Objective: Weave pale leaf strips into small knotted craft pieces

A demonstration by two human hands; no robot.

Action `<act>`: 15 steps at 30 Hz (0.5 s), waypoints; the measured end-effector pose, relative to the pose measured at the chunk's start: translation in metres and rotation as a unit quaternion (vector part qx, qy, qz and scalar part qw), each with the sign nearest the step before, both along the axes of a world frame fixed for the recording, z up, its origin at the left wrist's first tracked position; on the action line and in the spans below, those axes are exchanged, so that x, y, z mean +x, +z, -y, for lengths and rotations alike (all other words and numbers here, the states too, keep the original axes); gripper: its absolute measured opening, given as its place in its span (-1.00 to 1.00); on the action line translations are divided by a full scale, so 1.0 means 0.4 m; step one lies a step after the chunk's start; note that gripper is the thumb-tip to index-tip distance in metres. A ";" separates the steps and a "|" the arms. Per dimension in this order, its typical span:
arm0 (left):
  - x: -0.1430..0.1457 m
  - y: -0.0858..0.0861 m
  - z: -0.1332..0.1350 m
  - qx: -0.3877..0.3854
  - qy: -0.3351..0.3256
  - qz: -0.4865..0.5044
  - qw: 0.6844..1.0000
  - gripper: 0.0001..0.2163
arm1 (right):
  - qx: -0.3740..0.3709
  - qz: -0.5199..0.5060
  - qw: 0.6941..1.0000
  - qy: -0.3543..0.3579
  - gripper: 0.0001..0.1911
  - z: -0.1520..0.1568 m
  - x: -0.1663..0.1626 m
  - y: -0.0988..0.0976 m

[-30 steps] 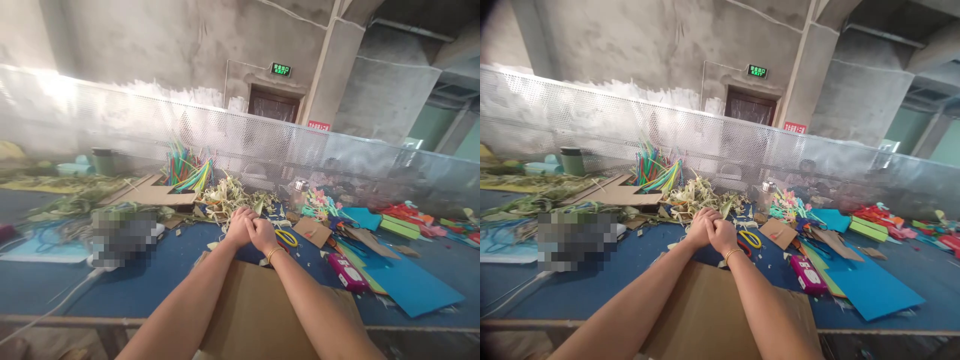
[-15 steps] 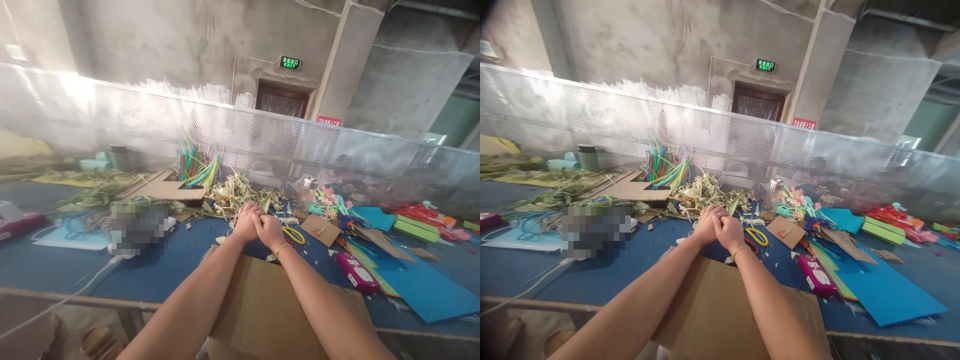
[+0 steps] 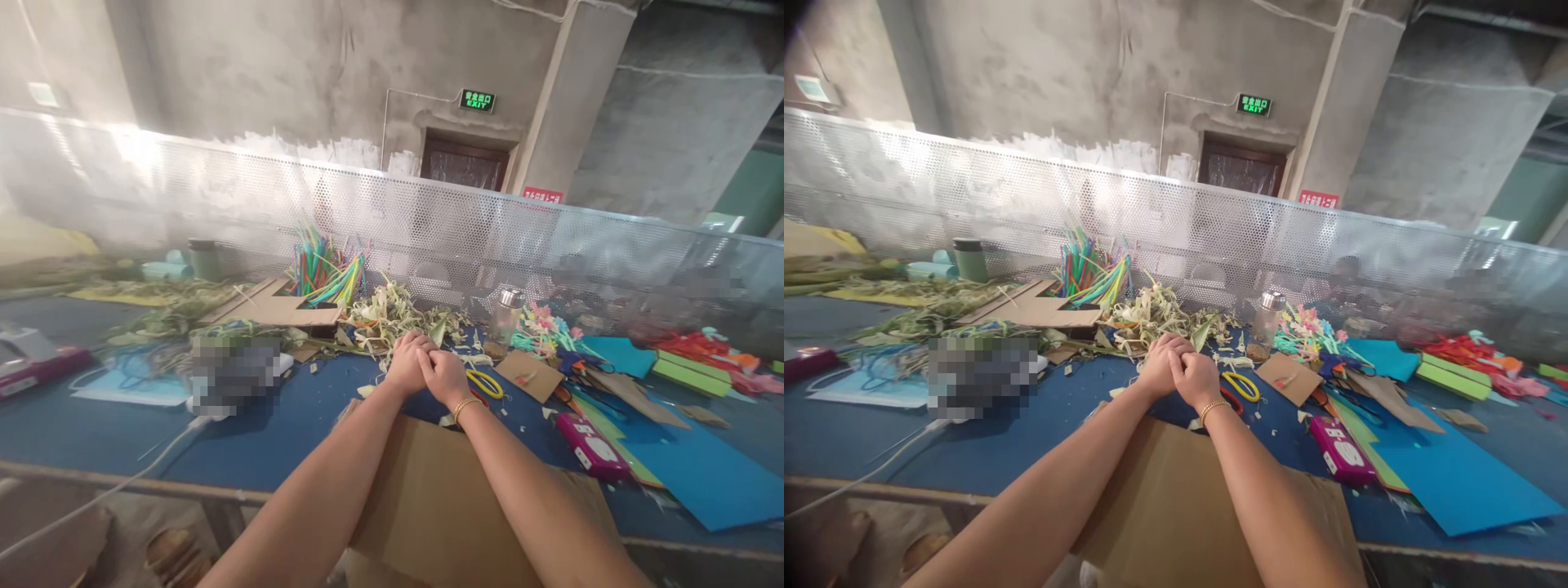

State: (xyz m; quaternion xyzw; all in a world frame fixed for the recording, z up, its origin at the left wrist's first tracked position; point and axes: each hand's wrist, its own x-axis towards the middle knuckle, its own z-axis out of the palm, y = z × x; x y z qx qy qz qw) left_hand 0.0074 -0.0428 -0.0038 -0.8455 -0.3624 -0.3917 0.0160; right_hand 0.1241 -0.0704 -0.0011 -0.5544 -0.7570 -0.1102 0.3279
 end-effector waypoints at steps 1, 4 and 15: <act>0.001 -0.001 -0.001 0.002 0.000 0.002 1.000 -0.75 | -0.001 0.001 1.000 -0.001 -0.43 0.000 0.000 0.000; 0.003 -0.004 -0.002 0.006 -0.002 0.005 1.000 -0.76 | -0.002 0.002 1.000 -0.005 -0.43 -0.002 0.000 -0.002; 0.000 -0.003 0.000 -0.004 0.011 -0.010 1.000 -0.78 | 0.000 0.018 1.000 -0.012 -0.43 -0.001 -0.004 -0.002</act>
